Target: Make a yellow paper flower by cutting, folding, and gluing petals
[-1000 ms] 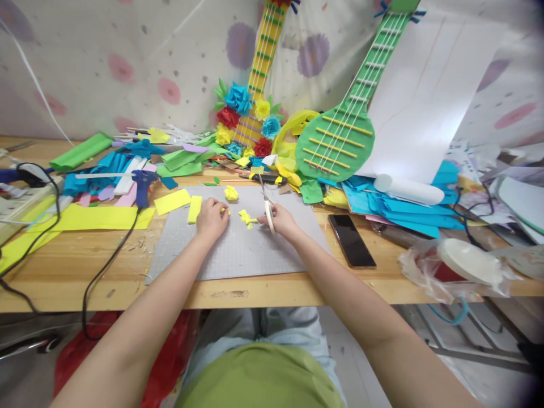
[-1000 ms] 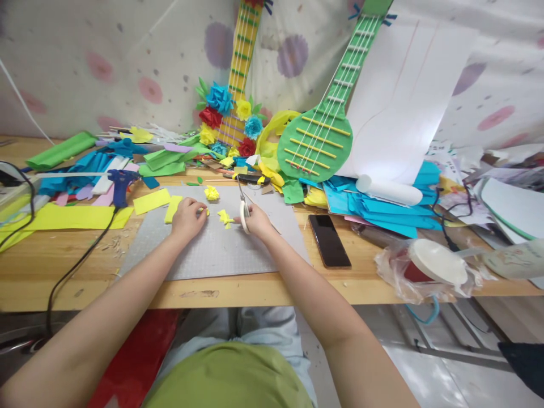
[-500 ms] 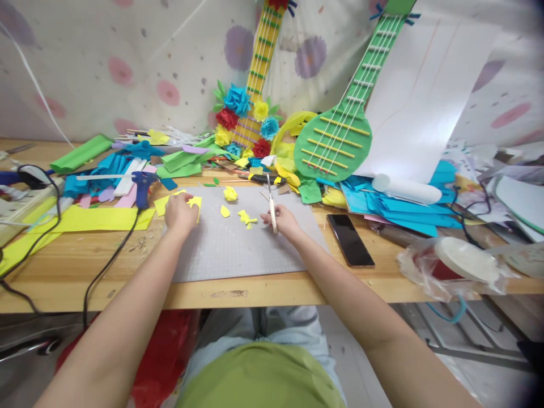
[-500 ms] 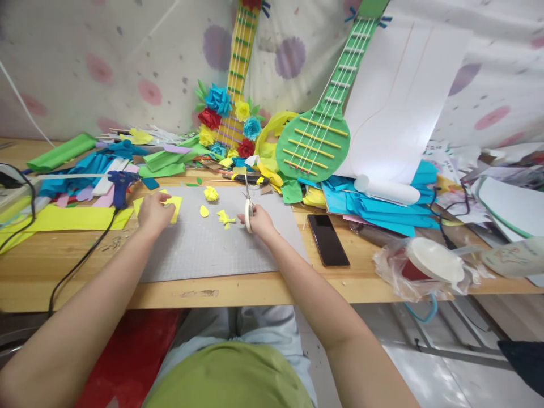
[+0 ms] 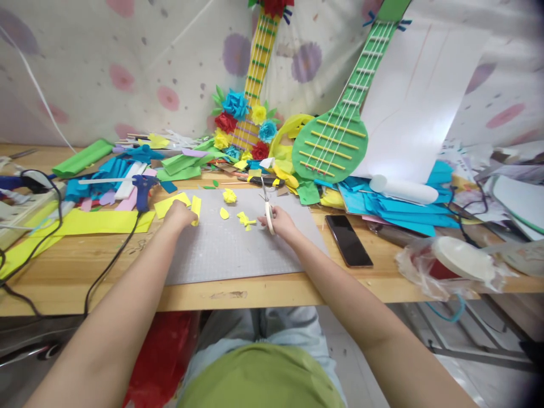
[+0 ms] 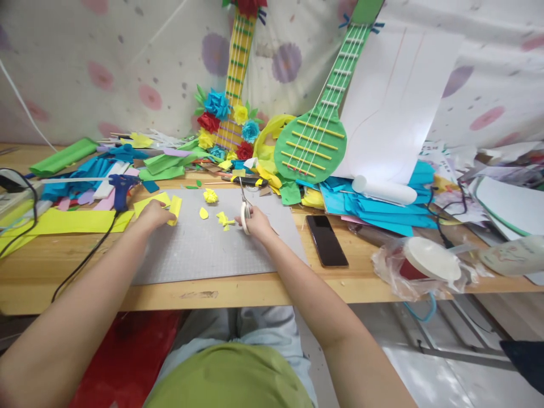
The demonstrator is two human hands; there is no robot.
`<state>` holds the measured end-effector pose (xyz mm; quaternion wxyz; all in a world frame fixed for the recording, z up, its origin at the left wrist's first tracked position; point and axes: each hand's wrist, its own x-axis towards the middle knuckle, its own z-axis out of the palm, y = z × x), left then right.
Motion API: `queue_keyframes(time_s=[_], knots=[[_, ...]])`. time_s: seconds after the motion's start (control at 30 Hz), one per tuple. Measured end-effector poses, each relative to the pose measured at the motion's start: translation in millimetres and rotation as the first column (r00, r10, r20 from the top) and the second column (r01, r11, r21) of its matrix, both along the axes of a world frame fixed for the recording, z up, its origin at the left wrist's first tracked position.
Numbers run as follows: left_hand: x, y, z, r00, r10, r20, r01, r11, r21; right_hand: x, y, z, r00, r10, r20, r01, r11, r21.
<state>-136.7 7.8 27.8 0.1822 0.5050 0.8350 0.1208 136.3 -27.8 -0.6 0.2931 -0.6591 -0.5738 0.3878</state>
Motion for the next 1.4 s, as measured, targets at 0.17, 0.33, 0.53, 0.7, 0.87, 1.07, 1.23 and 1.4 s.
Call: queue_keyframes(time_s=[0.17,0.33,0.53,0.7,0.87,1.07,1.23,1.4], knots=[[-0.5,-5.1,-10.3,0.981,-0.003,0.196,-0.032,0.984,0.174,3.8,-3.5,5.4,0.987,0.01,0.16,-0.011,1.0,0.003],[21.9,-24.1,-0.5,0.786,-0.14,0.603,-0.057,0.954,0.296,15.9,-13.1,21.2,0.833,0.004,0.553,-0.045,0.997,0.061],[51.6,-38.0,3.8,0.4,-0.147,0.905,-0.064,0.98,0.187,26.8,-15.5,29.6,0.647,0.045,0.761,-0.123,0.991,0.047],[62.3,-40.1,-4.8,0.279,-0.127,0.952,-0.004,0.991,0.133,26.0,-13.9,33.7,0.588,0.07,0.806,-0.147,0.989,0.021],[64.8,-41.3,-7.8,0.235,-0.1,0.967,0.015,0.995,0.099,26.3,-12.7,34.3,0.588,0.041,0.808,-0.154,0.986,0.062],[64.0,-42.8,-7.8,0.221,-0.068,0.973,0.005,0.998,0.069,28.7,-11.8,34.5,0.607,0.035,0.794,-0.163,0.983,0.082],[71.1,-47.2,-5.6,0.143,-0.086,0.986,0.099,0.992,0.072,12.1,-13.0,43.9,0.84,0.017,0.543,-0.16,0.963,0.216],[83.2,-52.1,-4.6,0.039,-0.108,0.993,0.149,0.984,0.101,-24.9,-13.4,39.1,0.953,0.213,-0.213,-0.173,0.966,0.192]])
